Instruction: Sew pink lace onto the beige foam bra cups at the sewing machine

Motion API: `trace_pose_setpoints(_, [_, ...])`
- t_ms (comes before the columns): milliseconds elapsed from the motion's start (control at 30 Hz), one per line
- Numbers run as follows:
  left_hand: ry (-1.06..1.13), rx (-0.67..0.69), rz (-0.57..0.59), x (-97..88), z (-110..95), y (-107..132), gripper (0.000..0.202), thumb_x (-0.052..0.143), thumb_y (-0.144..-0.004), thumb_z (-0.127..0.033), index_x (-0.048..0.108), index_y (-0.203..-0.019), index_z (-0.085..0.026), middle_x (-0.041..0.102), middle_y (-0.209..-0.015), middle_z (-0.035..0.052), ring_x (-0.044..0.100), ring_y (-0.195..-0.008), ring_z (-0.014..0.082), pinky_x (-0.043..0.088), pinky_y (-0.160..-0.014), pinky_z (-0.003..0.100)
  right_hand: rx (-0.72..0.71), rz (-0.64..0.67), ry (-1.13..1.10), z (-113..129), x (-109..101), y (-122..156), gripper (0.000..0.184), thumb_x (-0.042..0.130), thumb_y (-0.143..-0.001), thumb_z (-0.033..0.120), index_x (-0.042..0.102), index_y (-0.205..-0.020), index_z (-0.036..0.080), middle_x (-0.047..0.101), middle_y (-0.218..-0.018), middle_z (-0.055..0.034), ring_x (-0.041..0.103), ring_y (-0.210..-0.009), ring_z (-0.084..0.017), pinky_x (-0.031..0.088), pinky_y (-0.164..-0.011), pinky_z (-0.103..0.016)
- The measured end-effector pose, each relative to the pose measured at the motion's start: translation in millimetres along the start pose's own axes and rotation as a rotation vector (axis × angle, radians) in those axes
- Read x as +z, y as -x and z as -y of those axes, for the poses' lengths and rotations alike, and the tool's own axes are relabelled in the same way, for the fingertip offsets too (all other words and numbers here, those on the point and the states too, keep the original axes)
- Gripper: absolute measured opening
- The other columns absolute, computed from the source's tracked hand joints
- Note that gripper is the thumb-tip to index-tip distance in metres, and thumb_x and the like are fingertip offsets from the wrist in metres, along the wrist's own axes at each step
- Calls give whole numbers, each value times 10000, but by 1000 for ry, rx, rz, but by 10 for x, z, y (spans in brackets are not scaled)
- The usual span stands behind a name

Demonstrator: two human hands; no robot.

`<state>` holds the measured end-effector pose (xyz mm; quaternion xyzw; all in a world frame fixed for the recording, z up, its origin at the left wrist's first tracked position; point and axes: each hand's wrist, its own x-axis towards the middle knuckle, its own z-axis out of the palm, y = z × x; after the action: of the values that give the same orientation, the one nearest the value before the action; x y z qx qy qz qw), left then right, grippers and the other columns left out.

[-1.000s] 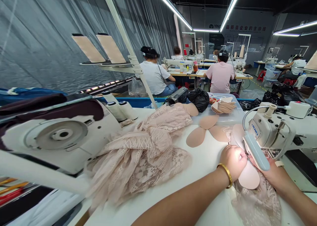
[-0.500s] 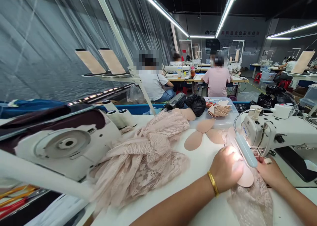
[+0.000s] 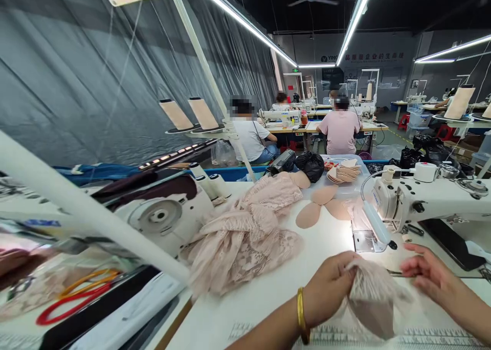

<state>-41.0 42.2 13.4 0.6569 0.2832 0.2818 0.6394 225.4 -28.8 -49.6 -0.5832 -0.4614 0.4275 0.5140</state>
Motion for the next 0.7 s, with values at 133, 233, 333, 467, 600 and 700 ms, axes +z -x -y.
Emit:
trace_pose_setpoints(133, [501,-198,-57,155,96,-36,522,679,-867,-648,747,-1037,-159,747,-914,90,683,-856,235,525,-808,333,78,114,-251,175,603,412,1213,856,-630,702,247,-1620,354,756,-981,-87,729,-836,-314,557,-797,-463])
trace_pose_setpoints(233, [842,-307,-19,248,218,45,743,510,-890,-802,733,-1144,-140,755,-976,138,697,-872,270,538,-789,365,65,32,-284,302,787,516,1182,811,-761,653,110,-1657,334,783,-1030,-91,749,-875,-288,580,-847,-475])
trace_pose_setpoints(333, [1096,-296,-66,346,274,210,892,484,-849,-884,698,-1252,-118,750,-1093,160,700,-914,249,532,-793,322,-7,-57,-257,289,785,563,1133,795,-820,605,94,-1663,318,784,-1145,-110,752,-1005,-282,583,-928,-465])
trace_pose_setpoints(467, [1003,-148,-223,495,255,289,582,868,-785,-470,723,-1233,-129,734,-1221,159,690,-1066,263,519,-930,313,-47,-162,-136,129,818,684,1000,819,-821,543,277,-1630,317,678,-1393,-134,699,-1192,-299,567,-1005,-423])
trace_pose_setpoints(600, [1067,-167,-354,556,212,187,432,884,-761,-355,768,-1093,-104,760,-1154,161,692,-1109,293,517,-995,350,-65,-258,-159,3,900,763,962,887,-744,530,435,-1557,281,671,-1400,-148,671,-1232,-335,576,-1005,-440])
trace_pose_setpoints(700, [1197,-198,-270,577,173,161,523,790,-831,-526,762,-1140,-105,762,-1148,165,698,-1115,313,537,-979,381,-85,-265,-204,-77,895,758,970,895,-745,517,436,-1558,258,751,-1256,-146,727,-1124,-342,609,-953,-478])
